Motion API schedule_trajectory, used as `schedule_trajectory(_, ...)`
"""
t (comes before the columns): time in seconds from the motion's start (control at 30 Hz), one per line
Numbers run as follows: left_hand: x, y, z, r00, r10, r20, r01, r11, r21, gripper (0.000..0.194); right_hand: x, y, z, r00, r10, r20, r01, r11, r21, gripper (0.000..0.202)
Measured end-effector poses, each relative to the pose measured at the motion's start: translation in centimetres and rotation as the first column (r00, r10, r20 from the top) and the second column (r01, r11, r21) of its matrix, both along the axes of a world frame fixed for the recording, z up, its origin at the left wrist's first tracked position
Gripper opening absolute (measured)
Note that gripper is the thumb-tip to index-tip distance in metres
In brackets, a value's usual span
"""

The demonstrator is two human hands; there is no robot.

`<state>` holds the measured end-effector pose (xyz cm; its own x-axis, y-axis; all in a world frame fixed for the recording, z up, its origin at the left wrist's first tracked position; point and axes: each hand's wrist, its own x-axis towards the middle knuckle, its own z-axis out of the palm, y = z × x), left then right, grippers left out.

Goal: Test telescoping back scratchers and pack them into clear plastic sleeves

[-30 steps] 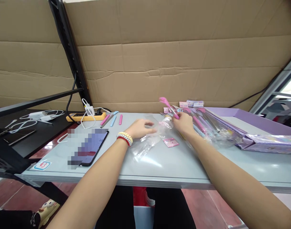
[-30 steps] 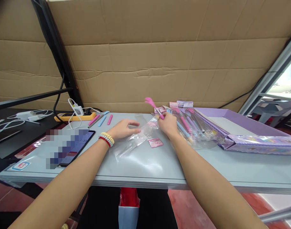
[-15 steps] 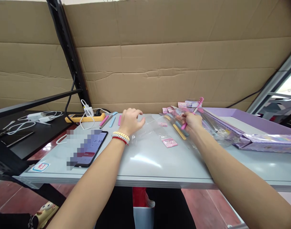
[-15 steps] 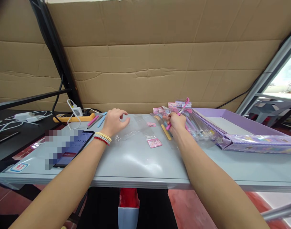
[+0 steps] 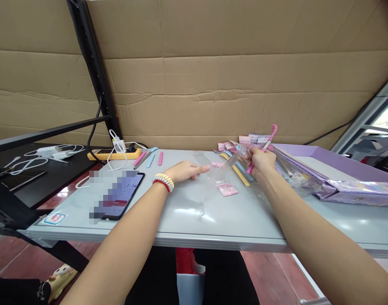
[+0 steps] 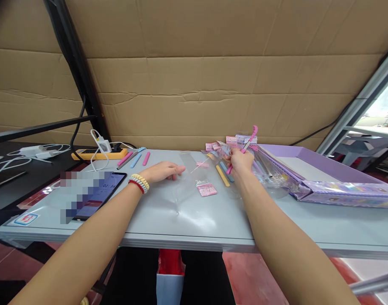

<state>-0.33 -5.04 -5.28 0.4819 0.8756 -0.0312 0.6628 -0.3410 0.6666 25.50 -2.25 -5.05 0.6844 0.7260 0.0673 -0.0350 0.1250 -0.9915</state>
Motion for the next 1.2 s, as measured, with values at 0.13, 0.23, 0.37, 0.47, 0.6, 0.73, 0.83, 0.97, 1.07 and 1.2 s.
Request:
schedule_trajectory(0.13,0.0,-0.1,0.3,0.997,-0.052,0.060,0.057,0.995,-0.087,0.065,0.4,0.0,-0.4,0.966,-0.081,0.245,0.081,0.997,0.008,0.014)
schedule_trajectory(0.23,0.0,-0.2,0.4,0.991,-0.131,0.026,0.133,0.986,-0.100,0.045,0.3,0.0,-0.5,0.935,-0.088,0.344,0.081,0.996,0.034,0.016)
schedule_trajectory(0.37,0.1,0.0,0.2,0.993,-0.115,0.039,0.120,0.977,-0.177,0.027,-0.5,-0.4,-0.1,0.951,0.023,0.307,-0.045,0.997,0.064,0.019)
schedule_trajectory(0.47,0.1,0.6,0.0,0.968,0.044,0.245,0.016,0.971,-0.237,0.025,-1.2,-0.9,0.2,0.950,0.091,0.298,-0.118,0.990,0.076,0.023)
schedule_trajectory(0.6,0.2,1.4,-0.3,0.800,0.311,0.512,-0.187,0.942,-0.280,0.020,-1.7,-1.4,0.2,0.892,0.167,0.420,-0.198,0.980,0.032,0.025)
schedule_trajectory(0.73,0.2,1.7,-0.4,0.631,0.408,0.660,-0.272,0.913,-0.304,0.019,-2.0,-1.7,-0.4,0.710,0.301,0.636,-0.361,0.932,-0.038,0.032)
schedule_trajectory(0.83,0.2,1.8,-0.4,0.500,0.465,0.731,-0.347,0.880,-0.323,0.018,-2.4,-2.1,-0.9,0.524,0.378,0.763,-0.478,0.872,-0.103,0.040)
schedule_trajectory(0.97,0.5,1.9,-0.4,0.410,0.500,0.763,-0.447,0.839,-0.310,0.015,-3.5,-2.5,-1.3,0.351,0.438,0.827,-0.565,0.804,-0.186,0.047)
schedule_trajectory(1.07,1.0,1.8,-0.4,0.441,0.457,0.772,-0.379,0.875,-0.301,0.020,-4.6,-2.8,-1.4,0.352,0.473,0.808,-0.585,0.785,-0.204,0.050)
schedule_trajectory(1.2,2.0,1.3,-0.7,0.520,0.348,0.780,-0.233,0.936,-0.263,0.025,-5.7,-3.1,-1.7,0.458,0.550,0.698,-0.618,0.762,-0.194,0.050)
